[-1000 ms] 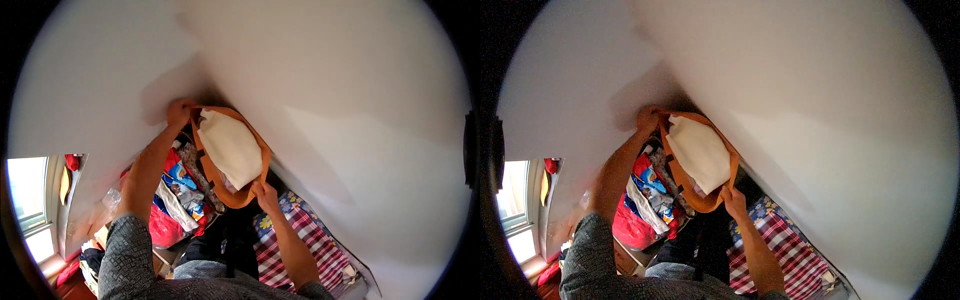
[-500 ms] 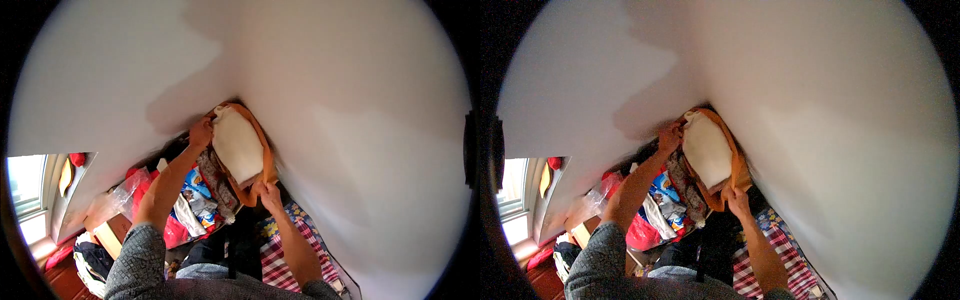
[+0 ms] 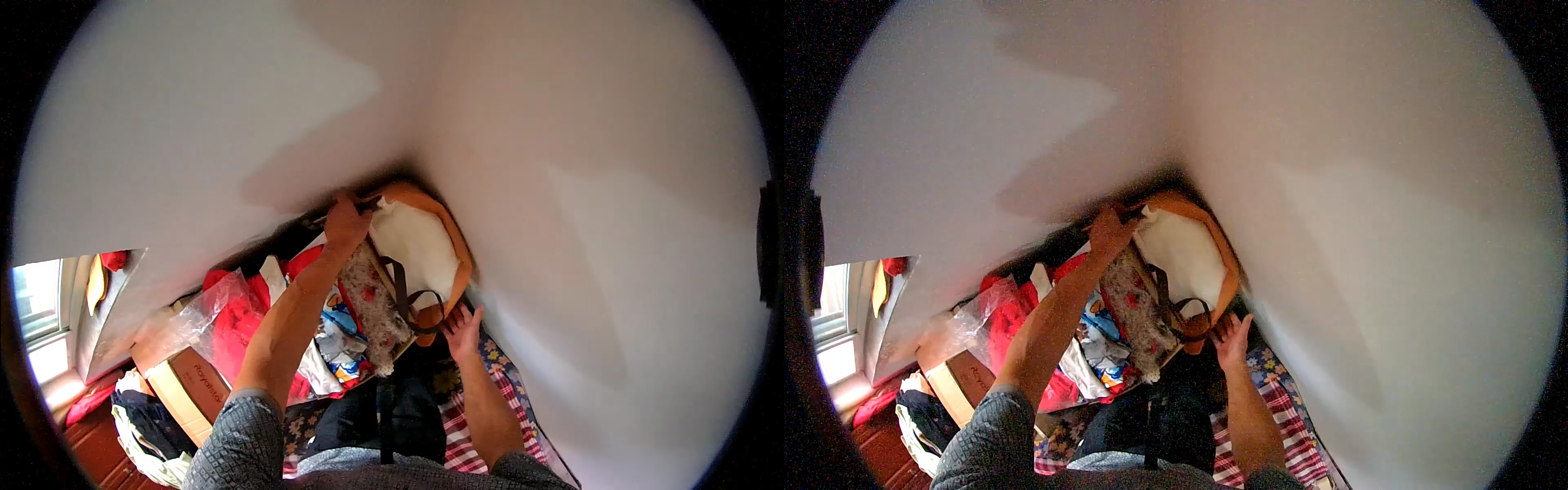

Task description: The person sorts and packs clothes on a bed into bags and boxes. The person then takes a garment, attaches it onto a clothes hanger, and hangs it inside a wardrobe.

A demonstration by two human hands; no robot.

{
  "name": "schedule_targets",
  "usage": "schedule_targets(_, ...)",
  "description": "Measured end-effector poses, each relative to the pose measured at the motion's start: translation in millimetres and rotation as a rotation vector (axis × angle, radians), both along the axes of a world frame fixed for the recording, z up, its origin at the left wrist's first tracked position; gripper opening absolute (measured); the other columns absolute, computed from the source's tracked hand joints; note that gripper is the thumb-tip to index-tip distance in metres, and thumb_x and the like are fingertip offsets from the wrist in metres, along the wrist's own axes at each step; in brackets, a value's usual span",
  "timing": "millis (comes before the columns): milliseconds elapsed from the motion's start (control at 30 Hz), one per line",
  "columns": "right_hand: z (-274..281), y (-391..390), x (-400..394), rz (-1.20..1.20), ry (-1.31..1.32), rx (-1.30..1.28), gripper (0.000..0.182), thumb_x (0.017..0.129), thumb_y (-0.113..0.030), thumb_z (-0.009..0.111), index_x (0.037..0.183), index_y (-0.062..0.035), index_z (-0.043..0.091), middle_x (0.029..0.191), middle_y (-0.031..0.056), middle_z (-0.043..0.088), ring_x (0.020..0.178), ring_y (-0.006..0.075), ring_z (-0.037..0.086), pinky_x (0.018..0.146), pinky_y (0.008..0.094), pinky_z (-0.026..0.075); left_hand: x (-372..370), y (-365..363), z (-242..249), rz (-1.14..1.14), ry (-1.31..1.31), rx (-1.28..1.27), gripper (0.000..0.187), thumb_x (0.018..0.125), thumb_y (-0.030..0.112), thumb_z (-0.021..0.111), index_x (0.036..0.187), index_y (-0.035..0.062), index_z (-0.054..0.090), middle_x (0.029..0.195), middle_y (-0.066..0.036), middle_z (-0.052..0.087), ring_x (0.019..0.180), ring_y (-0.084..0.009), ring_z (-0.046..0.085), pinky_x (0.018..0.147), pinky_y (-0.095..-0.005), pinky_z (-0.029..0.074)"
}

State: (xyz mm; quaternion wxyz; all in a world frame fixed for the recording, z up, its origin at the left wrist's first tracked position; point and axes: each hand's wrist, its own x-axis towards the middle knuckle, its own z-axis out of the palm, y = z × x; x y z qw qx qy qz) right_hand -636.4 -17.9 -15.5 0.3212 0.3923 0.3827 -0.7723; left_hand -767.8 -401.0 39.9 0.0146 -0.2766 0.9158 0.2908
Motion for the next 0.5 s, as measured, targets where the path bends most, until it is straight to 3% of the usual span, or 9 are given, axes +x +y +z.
schedule_targets(67, -19, 3, 5, 0.031, -0.117, 0.206, 0.090, 0.096, -0.074, 0.041, 0.161, -0.0145, 0.021, 0.161, 0.0134, 0.027, 0.138, 0.0348, 0.042, 0.114, 0.0522, 0.034, -2, -1, 3, 0.039, -0.119, -0.023, 0.043, 0.086, 0.030, 0.073, 0.112, -0.0024, 0.061, 0.102, -0.025, 0.068, 0.094, -0.0431, 0.067, 0.084, -0.0519, 0.055)
schedule_targets(100, -27, -1, 4, 0.058, -0.167, 0.276, 0.081, 0.098, -0.070, 0.040, 0.157, -0.0136, 0.032, 0.153, 0.0116, 0.040, 0.131, 0.0325, 0.049, 0.110, 0.0497, 0.039, -5, -4, 3, -0.009, -0.159, -0.102, 0.039, 0.088, 0.032, 0.070, 0.108, -0.0004, 0.064, 0.100, -0.023, 0.069, 0.092, -0.0426, 0.068, 0.080, -0.0514, 0.056)
schedule_targets(133, -36, -7, -3, 0.069, -0.171, 0.267, 0.081, 0.098, -0.070, 0.040, 0.157, -0.0136, 0.032, 0.153, 0.0116, 0.040, 0.131, 0.0325, 0.049, 0.110, 0.0497, 0.039, -8, -9, -1, -0.057, -0.198, -0.183, 0.036, 0.090, 0.034, 0.067, 0.105, 0.0016, 0.067, 0.097, -0.021, 0.071, 0.090, -0.0421, 0.069, 0.076, -0.0510, 0.057)
schedule_targets(233, -54, -28, -24, 0.001, -0.096, 0.036, 0.058, 0.105, -0.053, 0.042, 0.142, -0.0107, 0.052, 0.132, 0.0061, 0.061, 0.121, 0.0289, 0.056, 0.102, 0.0433, 0.047, -9, -26, -11, -0.040, -0.206, -0.087, 0.031, 0.091, 0.035, 0.064, 0.102, 0.0061, 0.071, 0.096, -0.019, 0.072, 0.090, -0.0409, 0.069, 0.080, -0.0503, 0.056)
schedule_targets(267, -90, -20, -25, 0.043, 0.038, -0.174, 0.058, 0.104, -0.049, 0.045, 0.149, -0.0129, 0.045, 0.153, 0.0096, 0.044, 0.136, 0.0317, 0.045, 0.111, 0.0502, 0.040, -8, -29, -4, -0.035, -0.153, -0.055, 0.028, 0.091, 0.033, 0.063, 0.099, 0.0076, 0.072, 0.097, -0.018, 0.072, 0.090, -0.0404, 0.069, 0.081, -0.0499, 0.056)
schedule_targets(367, -111, -27, -35, 0.057, -0.037, -0.178, 0.059, 0.104, -0.051, 0.044, 0.149, -0.0122, 0.045, 0.152, 0.0097, 0.044, 0.135, 0.0323, 0.045, 0.110, 0.0507, 0.041, 10, -24, -4, 0.091, 0.052, 0.032, 0.023, 0.088, 0.026, 0.062, 0.097, 0.0079, 0.074, 0.096, -0.020, 0.071, 0.091, -0.0405, 0.068, 0.084, -0.0500, 0.054)
schedule_targets(400, -110, -24, -36, 0.070, -0.065, -0.158, 0.060, 0.104, -0.051, 0.044, 0.149, -0.0120, 0.045, 0.152, 0.0097, 0.045, 0.135, 0.0325, 0.046, 0.110, 0.0508, 0.041, 9, -23, -4, 0.078, 0.053, 0.005, 0.031, 0.089, 0.036, 0.065, 0.098, 0.0088, 0.076, 0.089, -0.020, 0.072, 0.083, -0.0398, 0.070, 0.078, -0.0511, 0.056)
schedule_targets(433, -110, -22, -36, 0.079, -0.087, -0.149, 0.060, 0.104, -0.052, 0.044, 0.149, -0.0117, 0.045, 0.151, 0.0097, 0.045, 0.135, 0.0327, 0.046, 0.109, 0.0510, 0.041, 9, -17, -10, 0.111, 0.114, 0.077, 0.020, 0.086, 0.020, 0.063, 0.096, 0.0068, 0.074, 0.094, -0.021, 0.071, 0.088, -0.0422, 0.068, 0.082, -0.0512, 0.054)
schedule_targets(500, -110, -23, -41, 0.097, -0.117, -0.146, 0.061, 0.104, -0.053, 0.044, 0.148, -0.0113, 0.045, 0.151, 0.0097, 0.045, 0.134, 0.0331, 0.046, 0.109, 0.0513, 0.042, 0, -12, -31, 0.117, 0.207, 0.076, 0.021, 0.087, 0.020, 0.063, 0.097, 0.0055, 0.074, 0.092, -0.022, 0.071, 0.085, -0.0421, 0.069, 0.080, -0.0522, 0.055)
